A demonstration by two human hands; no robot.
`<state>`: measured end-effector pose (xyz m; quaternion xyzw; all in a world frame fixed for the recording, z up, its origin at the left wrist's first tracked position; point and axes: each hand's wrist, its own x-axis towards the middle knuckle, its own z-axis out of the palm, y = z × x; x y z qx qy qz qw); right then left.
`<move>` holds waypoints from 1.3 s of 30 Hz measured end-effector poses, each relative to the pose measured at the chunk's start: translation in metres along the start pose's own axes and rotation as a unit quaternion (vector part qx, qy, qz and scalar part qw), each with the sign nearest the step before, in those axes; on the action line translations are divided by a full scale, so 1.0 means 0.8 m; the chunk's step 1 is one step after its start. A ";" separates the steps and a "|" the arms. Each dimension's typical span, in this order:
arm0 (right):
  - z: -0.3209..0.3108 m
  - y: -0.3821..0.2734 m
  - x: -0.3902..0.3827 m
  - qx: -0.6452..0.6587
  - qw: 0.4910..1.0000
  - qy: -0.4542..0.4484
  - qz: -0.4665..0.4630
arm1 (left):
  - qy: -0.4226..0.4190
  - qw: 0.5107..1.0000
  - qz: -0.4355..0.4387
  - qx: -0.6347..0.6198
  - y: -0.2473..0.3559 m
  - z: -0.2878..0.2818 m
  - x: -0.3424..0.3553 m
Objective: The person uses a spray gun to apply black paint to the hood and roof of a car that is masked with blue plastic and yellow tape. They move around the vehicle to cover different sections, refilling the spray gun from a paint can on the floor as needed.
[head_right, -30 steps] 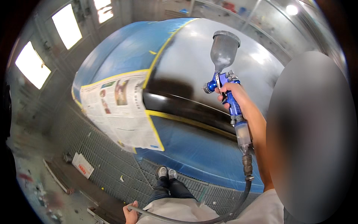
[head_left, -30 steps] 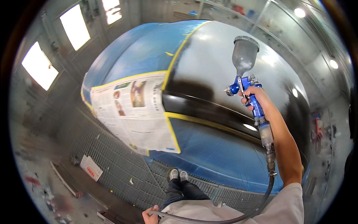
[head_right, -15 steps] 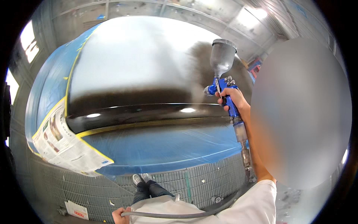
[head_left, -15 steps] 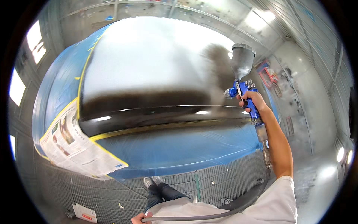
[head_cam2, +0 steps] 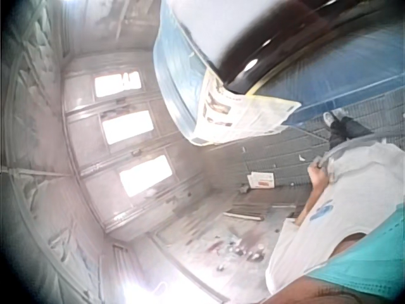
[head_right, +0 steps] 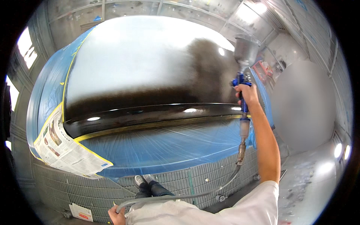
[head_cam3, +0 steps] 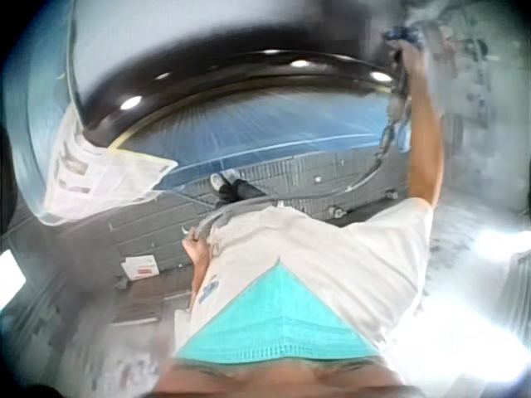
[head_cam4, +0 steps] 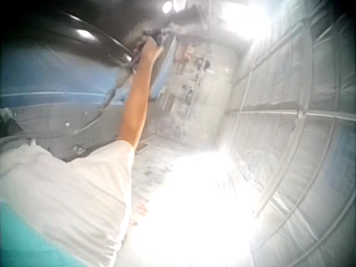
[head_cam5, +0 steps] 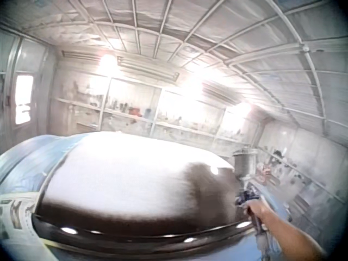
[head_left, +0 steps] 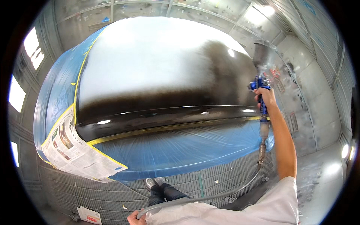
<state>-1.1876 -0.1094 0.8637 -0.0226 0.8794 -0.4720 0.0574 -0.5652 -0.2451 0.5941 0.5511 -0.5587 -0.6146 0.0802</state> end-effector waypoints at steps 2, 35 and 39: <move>0.037 -0.018 -0.022 0.051 0.997 -0.056 0.011 | 0.009 0.995 0.041 -0.088 0.007 -0.003 0.002; 0.600 -0.223 -0.269 0.179 0.831 -0.524 -0.047 | 0.503 0.710 -0.158 -0.467 -0.186 -0.016 -0.111; 0.522 -0.198 -0.210 0.148 0.860 -0.484 -0.061 | 0.385 0.821 -0.139 -0.398 -0.138 -0.034 -0.095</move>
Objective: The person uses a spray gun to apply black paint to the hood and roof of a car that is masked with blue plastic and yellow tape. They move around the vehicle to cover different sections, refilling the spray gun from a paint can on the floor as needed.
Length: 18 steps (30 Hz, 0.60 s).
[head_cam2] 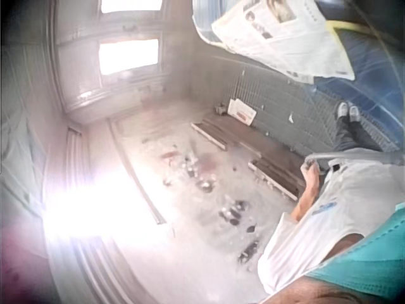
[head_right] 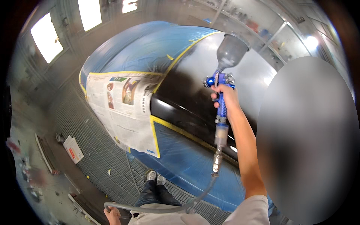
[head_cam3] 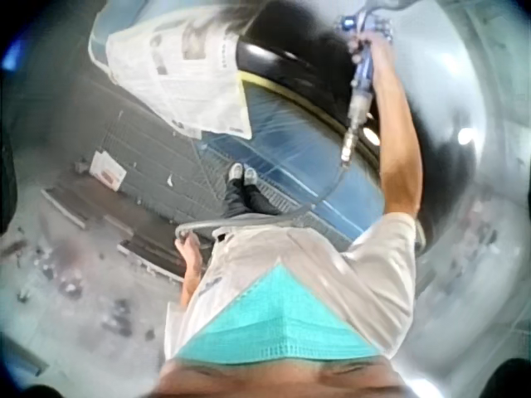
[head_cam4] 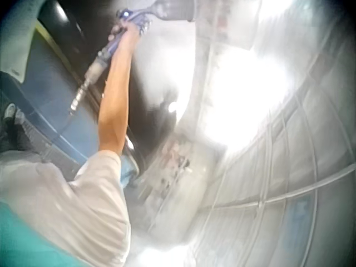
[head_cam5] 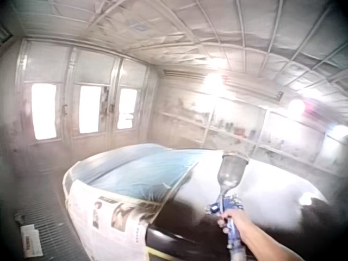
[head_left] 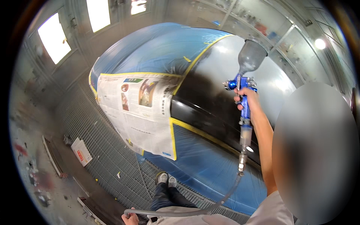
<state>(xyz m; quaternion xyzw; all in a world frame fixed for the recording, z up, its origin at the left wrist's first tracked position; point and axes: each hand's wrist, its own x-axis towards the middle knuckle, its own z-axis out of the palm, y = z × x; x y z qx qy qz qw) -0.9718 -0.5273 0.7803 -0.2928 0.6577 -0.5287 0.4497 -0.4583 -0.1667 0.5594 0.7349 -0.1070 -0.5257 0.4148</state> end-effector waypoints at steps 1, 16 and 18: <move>-0.026 -0.002 -0.014 -0.005 1.000 0.014 0.003 | -0.056 0.998 0.015 0.030 0.026 0.017 -0.016; -0.399 -0.020 -0.215 -0.029 0.971 0.232 0.057 | -0.425 0.801 0.194 0.376 0.101 0.169 -0.075; -0.436 -0.018 -0.231 -0.036 0.959 0.273 0.063 | -0.436 0.779 0.190 0.409 0.105 0.185 -0.085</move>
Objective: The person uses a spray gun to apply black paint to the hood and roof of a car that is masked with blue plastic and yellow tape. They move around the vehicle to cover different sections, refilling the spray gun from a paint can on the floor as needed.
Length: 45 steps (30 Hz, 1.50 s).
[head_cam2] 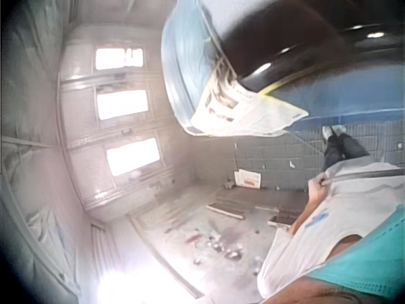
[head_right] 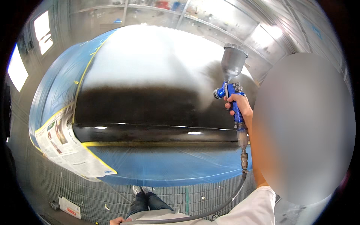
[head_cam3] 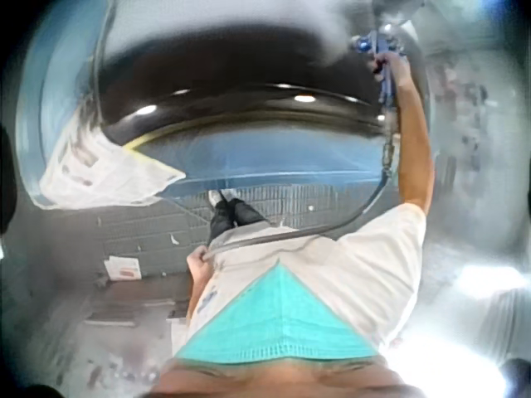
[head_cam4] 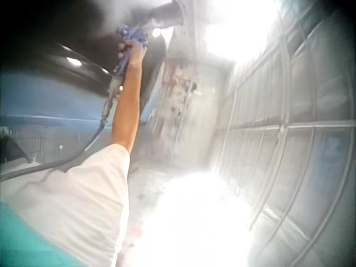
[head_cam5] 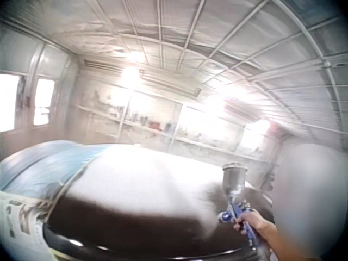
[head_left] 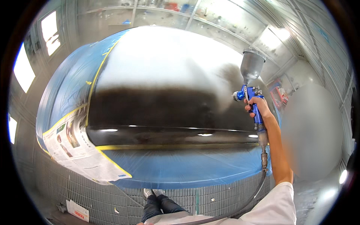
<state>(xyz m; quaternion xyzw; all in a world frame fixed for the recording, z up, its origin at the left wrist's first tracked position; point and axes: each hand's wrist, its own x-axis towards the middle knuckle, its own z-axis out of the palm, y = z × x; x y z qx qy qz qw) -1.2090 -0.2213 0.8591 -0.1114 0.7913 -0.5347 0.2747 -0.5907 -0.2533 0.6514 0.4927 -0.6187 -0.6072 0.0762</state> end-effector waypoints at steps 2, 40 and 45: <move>-0.040 0.003 0.008 -0.006 0.999 0.030 0.011 | -0.014 0.999 -0.030 -0.004 0.011 0.010 0.005; 0.599 -0.117 0.050 0.101 0.937 -0.334 0.015 | 0.399 0.808 -0.190 -0.391 -0.149 -0.023 -0.071; 0.661 -0.127 0.057 0.139 0.908 -0.395 0.004 | 0.409 0.807 -0.171 -0.390 -0.156 0.000 -0.083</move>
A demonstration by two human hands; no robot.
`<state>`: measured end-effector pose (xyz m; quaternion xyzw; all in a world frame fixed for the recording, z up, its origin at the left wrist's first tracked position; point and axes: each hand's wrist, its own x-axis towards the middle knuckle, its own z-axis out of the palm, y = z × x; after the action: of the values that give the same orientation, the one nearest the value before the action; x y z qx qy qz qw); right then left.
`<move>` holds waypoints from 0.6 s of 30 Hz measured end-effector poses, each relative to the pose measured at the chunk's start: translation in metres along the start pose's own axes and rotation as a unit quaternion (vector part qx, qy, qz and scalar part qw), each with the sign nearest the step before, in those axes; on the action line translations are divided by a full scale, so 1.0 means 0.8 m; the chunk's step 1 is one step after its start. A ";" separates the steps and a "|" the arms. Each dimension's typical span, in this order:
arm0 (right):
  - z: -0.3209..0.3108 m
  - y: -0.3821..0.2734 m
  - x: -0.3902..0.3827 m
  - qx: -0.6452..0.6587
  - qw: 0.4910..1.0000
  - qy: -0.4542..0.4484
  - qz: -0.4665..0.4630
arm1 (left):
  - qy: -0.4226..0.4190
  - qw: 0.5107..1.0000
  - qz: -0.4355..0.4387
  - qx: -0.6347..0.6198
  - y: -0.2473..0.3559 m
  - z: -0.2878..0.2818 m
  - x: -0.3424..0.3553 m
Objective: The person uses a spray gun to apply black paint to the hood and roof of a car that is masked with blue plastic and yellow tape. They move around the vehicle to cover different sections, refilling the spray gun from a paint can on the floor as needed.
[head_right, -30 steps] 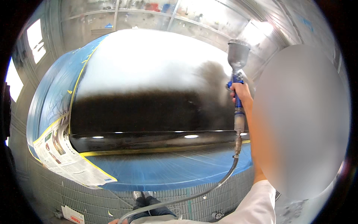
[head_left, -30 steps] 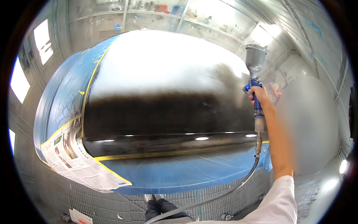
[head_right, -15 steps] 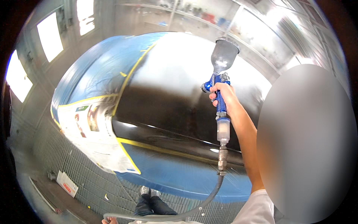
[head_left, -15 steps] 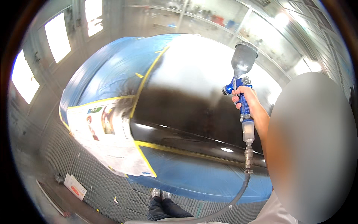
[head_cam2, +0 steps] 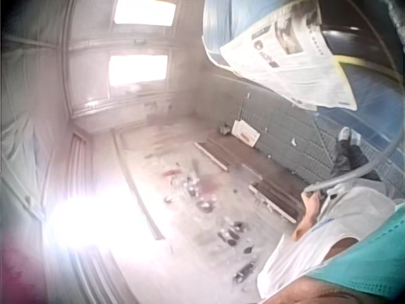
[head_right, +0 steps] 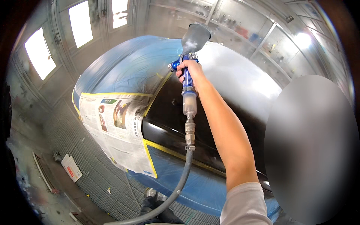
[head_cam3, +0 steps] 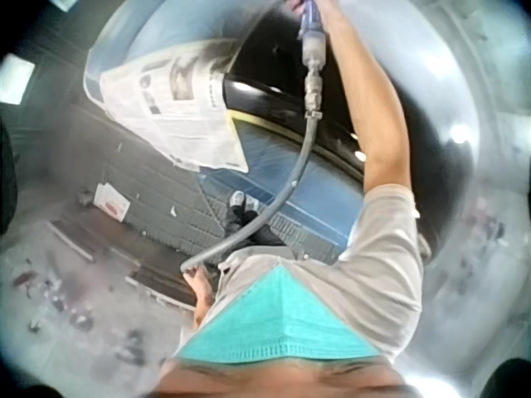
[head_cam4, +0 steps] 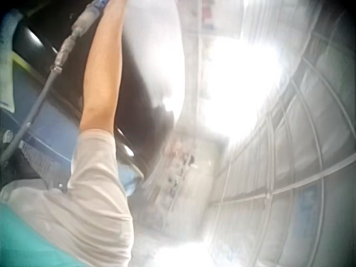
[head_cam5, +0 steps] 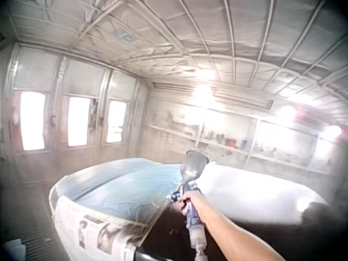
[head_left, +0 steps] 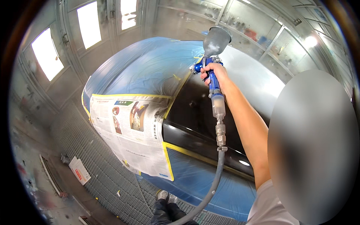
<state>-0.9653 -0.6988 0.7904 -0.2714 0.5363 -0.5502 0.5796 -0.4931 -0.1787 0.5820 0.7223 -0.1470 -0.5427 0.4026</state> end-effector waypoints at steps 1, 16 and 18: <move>-0.006 0.000 0.004 -0.013 1.000 0.006 -0.018 | -0.037 0.999 0.020 0.016 -0.010 -0.007 0.004; -0.277 -0.071 -0.218 -0.143 0.964 0.224 -0.005 | -0.239 0.940 0.096 0.223 0.090 0.107 -0.026; -0.324 -0.078 -0.255 -0.135 0.961 0.241 -0.006 | -0.276 0.920 0.065 0.272 0.111 0.123 -0.038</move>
<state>-1.1887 -0.4529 0.8409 -0.2096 0.7280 -0.5253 0.3874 -0.5731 -0.2568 0.6593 0.6143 -0.4409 -0.6324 0.1685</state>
